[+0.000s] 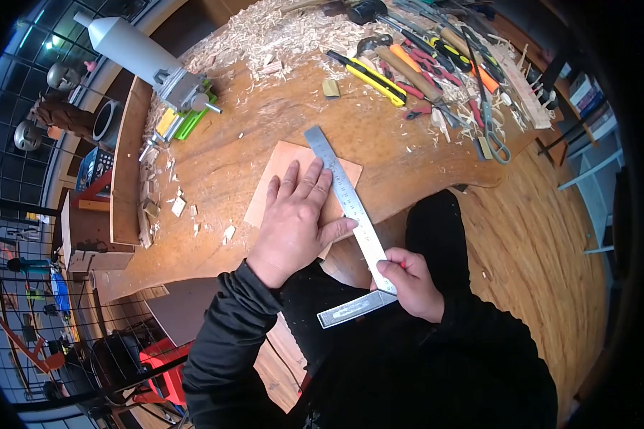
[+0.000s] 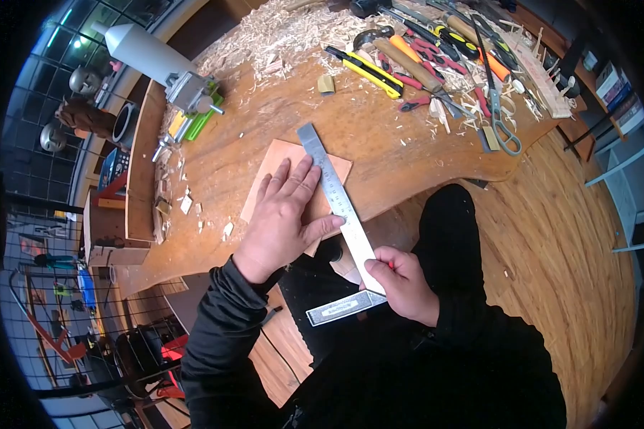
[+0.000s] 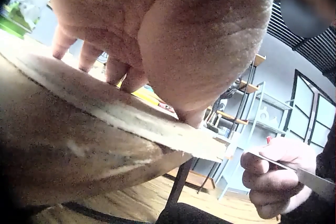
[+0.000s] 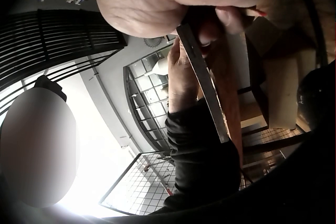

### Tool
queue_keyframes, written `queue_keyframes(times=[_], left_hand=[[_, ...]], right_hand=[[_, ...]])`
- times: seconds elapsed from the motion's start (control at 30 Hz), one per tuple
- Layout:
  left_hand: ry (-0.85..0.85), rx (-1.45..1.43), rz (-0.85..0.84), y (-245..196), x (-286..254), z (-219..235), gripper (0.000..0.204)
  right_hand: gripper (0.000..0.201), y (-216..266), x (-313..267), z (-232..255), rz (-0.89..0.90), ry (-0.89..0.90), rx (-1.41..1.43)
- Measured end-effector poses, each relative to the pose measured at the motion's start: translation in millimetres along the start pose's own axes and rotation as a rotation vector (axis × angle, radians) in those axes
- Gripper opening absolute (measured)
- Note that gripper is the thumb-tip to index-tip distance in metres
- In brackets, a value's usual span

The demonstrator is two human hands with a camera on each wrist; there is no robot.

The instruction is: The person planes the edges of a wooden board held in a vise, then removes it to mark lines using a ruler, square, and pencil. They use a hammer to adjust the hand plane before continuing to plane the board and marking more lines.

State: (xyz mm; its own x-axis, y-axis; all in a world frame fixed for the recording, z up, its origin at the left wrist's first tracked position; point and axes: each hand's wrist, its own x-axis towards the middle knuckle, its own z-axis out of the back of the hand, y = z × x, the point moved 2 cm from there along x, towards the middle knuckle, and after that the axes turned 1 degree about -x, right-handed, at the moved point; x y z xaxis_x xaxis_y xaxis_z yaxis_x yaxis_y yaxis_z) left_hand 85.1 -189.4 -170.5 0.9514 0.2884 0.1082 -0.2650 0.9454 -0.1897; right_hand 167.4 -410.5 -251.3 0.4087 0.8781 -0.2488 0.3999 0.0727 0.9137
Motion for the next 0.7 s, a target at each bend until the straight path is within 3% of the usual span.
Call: queue_keyframes(times=[0.7], left_hand=[[0.014, 0.007, 0.004, -0.1, 0.4, 0.1, 0.094]], right_hand=[[0.020, -8.3, 0.9, 0.5, -0.009, 0.017, 0.049]])
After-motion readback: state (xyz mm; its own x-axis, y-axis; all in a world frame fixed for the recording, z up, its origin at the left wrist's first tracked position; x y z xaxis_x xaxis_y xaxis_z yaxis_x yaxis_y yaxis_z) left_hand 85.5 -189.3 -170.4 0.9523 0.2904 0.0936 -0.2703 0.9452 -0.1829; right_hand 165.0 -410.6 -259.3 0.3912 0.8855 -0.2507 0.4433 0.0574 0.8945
